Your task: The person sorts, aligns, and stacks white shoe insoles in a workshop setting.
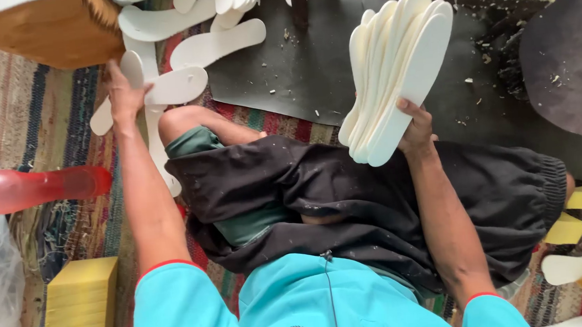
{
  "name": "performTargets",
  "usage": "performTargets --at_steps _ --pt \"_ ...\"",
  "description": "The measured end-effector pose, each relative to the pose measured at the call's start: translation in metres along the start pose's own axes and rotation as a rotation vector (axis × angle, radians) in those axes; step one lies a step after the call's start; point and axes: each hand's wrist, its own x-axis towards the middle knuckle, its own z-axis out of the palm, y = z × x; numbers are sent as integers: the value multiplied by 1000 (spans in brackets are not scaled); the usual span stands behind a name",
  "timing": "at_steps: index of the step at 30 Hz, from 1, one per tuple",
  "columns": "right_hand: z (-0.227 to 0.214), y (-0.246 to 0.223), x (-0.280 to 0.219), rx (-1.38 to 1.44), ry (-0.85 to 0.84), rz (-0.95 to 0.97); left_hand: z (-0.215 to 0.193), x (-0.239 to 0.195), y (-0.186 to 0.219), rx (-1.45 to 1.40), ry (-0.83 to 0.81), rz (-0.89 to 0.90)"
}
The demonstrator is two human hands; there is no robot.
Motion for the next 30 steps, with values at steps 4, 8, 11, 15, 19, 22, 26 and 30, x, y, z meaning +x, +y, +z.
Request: performTargets --at_steps 4,8,11,15,19,22,26,30 --pt "13 -5 -3 -27 -85 -2 11 -7 -22 151 -239 -113" --pt "7 -6 -1 -59 -16 3 -8 -13 1 327 33 55" --pt "9 -6 1 -74 -39 -13 -59 -15 60 497 183 289" --pt "4 0 1 -36 -2 18 -67 15 78 302 -361 309" --pt "4 2 3 34 -51 23 -1 38 34 75 -716 25" --pt "8 0 -1 -32 10 -2 -20 22 99 510 -400 352" --pt "2 1 -7 -66 31 -10 6 5 76 620 -153 503" --pt "-4 3 4 -19 -9 -22 7 -9 77 113 -282 370"
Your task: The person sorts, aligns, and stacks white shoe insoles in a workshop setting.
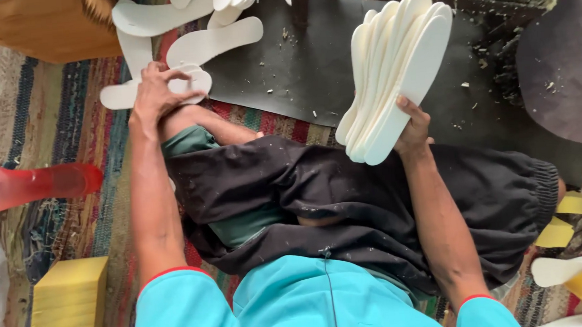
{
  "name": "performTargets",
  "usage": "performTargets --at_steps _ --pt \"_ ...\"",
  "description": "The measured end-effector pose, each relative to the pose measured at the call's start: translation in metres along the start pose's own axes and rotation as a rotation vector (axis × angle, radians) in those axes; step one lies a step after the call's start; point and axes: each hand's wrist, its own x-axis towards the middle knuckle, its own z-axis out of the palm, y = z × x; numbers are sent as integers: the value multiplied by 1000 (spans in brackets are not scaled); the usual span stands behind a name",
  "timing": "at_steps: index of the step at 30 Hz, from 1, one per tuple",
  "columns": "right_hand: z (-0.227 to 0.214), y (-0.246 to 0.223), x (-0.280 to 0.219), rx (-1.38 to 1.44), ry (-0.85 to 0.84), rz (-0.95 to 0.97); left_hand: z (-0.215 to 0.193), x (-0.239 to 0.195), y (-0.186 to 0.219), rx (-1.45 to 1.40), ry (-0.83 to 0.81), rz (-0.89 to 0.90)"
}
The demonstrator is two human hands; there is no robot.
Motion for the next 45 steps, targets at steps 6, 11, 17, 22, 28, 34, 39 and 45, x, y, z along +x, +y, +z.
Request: performTargets --at_steps 6,11,17,22,28,34,39,45 --pt "-2 4 -1 23 24 -11 34 -9 -31 42 -56 -114" --pt "-8 5 -4 22 63 -79 60 -7 -60 142 -192 -201" --pt "-23 9 -7 29 84 -90 -4 11 13 220 -91 -126" --pt "1 0 -13 92 -175 -62 -103 20 184 -234 526 138" --pt "63 -21 -5 82 -256 -55 -6 38 336 -433 430 366" --pt "-49 19 -23 116 -124 -25 -29 44 387 -1204 257 176" --pt "-9 6 -3 129 -177 -33 15 76 232 -548 628 38" --pt "-8 10 7 158 -113 -25 34 60 116 -292 260 -883"
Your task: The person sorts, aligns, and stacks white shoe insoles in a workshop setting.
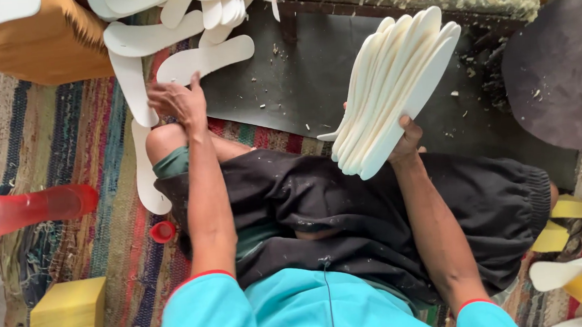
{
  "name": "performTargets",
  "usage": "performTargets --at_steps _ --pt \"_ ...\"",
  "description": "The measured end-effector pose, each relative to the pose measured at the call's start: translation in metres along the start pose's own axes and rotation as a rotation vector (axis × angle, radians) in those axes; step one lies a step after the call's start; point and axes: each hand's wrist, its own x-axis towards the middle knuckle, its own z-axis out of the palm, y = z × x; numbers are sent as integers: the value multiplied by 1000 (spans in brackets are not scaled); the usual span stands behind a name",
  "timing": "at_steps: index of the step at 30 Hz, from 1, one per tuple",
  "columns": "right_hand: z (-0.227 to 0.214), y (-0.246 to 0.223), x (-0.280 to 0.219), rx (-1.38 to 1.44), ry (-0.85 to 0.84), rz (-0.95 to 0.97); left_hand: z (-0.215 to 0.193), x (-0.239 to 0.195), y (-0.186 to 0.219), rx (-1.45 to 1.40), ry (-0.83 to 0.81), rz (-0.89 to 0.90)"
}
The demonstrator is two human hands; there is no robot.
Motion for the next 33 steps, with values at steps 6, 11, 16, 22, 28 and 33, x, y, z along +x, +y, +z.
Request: performTargets --at_steps 6,11,16,22,28,33 --pt "-1 2 -6 -3 26 21 80 43 -76 -119 565 102" --pt "-16 1 -17 47 -28 -107 -62 -51 81 -500 132 -266" --pt "54 -19 6 23 -151 78 -14 -124 78 -740 139 649" --pt "-40 14 -24 -73 40 -33 -16 -222 157 -813 -335 795" --pt "32 -12 -1 -38 25 114 -44 -160 172 -708 5 1029" --pt "-10 13 12 -87 319 235 -2 9 146 -446 259 786"
